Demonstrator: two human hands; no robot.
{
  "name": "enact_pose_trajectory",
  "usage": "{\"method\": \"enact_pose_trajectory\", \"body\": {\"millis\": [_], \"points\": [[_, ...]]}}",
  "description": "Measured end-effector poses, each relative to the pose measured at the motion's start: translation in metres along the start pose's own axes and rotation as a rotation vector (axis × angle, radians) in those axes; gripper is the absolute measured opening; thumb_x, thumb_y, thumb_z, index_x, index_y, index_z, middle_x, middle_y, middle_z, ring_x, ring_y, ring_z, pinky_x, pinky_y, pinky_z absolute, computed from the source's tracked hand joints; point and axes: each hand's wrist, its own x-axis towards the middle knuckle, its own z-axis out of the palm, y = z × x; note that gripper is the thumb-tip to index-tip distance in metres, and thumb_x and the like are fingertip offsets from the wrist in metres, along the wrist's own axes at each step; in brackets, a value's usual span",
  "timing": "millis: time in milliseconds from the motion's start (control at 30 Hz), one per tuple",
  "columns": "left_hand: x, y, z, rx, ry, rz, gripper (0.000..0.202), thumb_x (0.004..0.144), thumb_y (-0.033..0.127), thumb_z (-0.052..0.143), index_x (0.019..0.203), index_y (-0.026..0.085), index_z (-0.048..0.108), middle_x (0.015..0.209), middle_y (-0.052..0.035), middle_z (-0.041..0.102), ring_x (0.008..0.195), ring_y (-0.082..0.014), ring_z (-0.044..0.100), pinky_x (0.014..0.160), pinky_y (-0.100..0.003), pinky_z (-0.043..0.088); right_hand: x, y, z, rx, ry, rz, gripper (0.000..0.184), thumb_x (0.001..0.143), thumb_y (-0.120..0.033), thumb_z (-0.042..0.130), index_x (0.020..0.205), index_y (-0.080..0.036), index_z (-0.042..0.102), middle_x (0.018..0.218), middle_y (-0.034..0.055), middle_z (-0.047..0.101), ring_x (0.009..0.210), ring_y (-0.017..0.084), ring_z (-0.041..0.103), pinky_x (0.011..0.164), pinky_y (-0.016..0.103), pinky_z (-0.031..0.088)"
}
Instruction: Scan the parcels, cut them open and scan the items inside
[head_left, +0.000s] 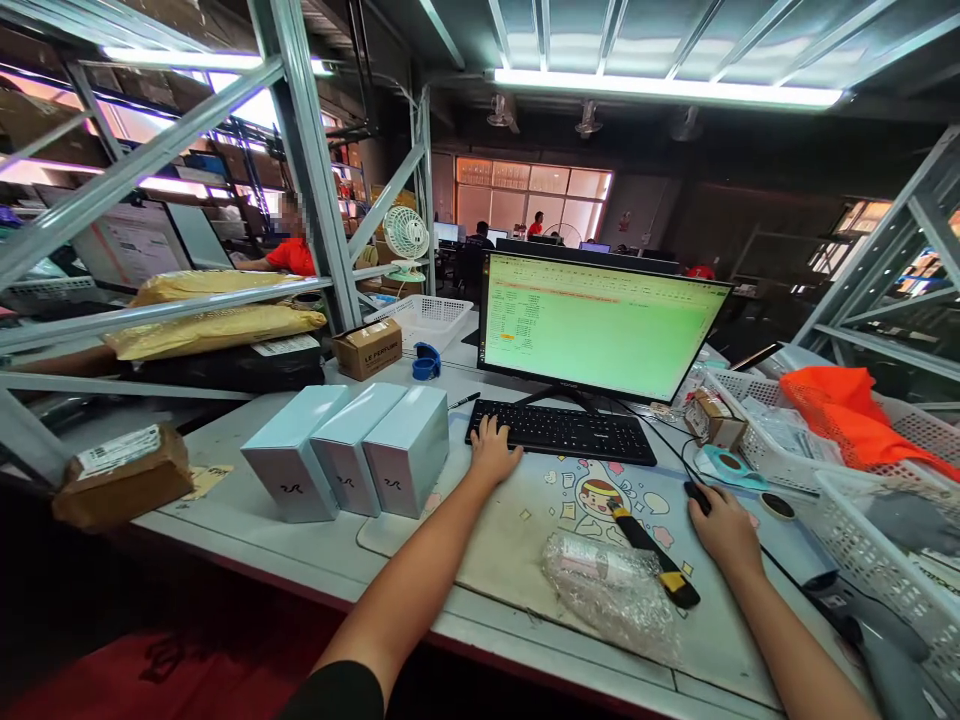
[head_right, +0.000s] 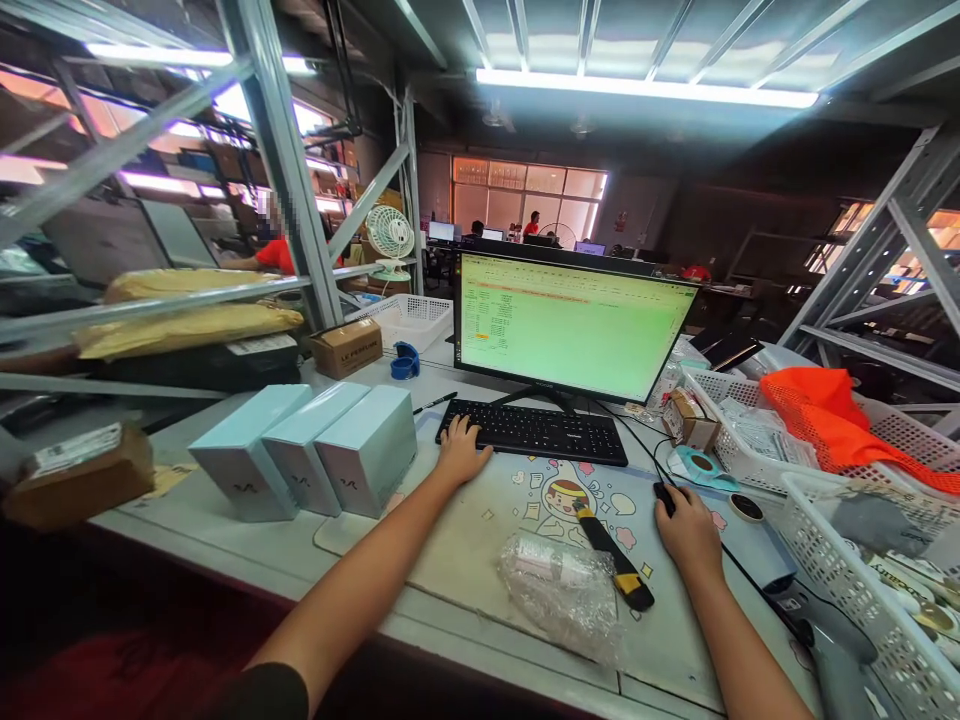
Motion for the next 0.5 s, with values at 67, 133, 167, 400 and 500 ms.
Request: {"method": "enact_pose_trajectory", "body": {"millis": [67,133,167,400,500], "points": [[-0.0008,-0.0014,-0.0002,0.001,-0.006,0.009,0.062,0.095,0.047,0.057,0.149,0.018,0.054,0.167,-0.0170,0.032,0.160,-0.0355,0.015,0.129,-0.060,0.016,-0.0001,0.0002,-0.0002,-0.021,0.016,0.018,0.055,0.092,-0.045,0.042,0.126,-0.013,0.072,0.128,0.0182,0.067,0.117,0.033,0.063,0.104,0.048,0.050],[-0.0012,-0.0028,0.0002,0.007,-0.028,0.022,0.063,0.095,0.048,0.057,0.152,0.021,0.051,0.168,-0.0160,0.031,0.161,-0.0353,0.012,0.129,-0.061,0.013,0.0000,-0.0001,-0.0014,-0.017,0.028,0.021,0.056,0.092,-0.045,0.043,0.126,-0.012,0.072,0.127,0.0186,0.067,0.117,0.034,0.062,0.104,0.048,0.049],[-0.0012,-0.0033,0.0007,0.012,-0.040,0.029,0.064,0.095,0.049,0.057,0.153,0.022,0.051,0.169,-0.0158,0.029,0.161,-0.0356,0.011,0.129,-0.061,0.012,0.0001,-0.0003,-0.0019,-0.009,0.024,0.017,0.056,0.092,-0.045,0.043,0.127,-0.012,0.072,0.127,0.0188,0.067,0.117,0.033,0.062,0.105,0.048,0.049],[-0.0003,-0.0038,0.0025,0.040,-0.096,0.058,0.068,0.096,0.051,0.056,0.157,0.023,0.046,0.171,-0.0162,0.023,0.161,-0.0372,0.010,0.128,-0.066,0.008,0.0007,-0.0004,-0.0019,0.024,-0.004,0.007,0.052,0.091,-0.042,0.047,0.126,-0.014,0.073,0.127,0.0165,0.067,0.116,0.032,0.063,0.106,0.046,0.050],[0.0000,-0.0035,0.0023,0.046,-0.106,0.056,0.069,0.096,0.051,0.056,0.158,0.023,0.044,0.172,-0.0162,0.022,0.161,-0.0368,0.010,0.128,-0.066,0.008,0.0010,0.0000,-0.0018,0.035,0.004,-0.006,0.052,0.090,-0.042,0.047,0.124,-0.013,0.074,0.127,0.0173,0.067,0.116,0.032,0.063,0.106,0.046,0.050]]}}
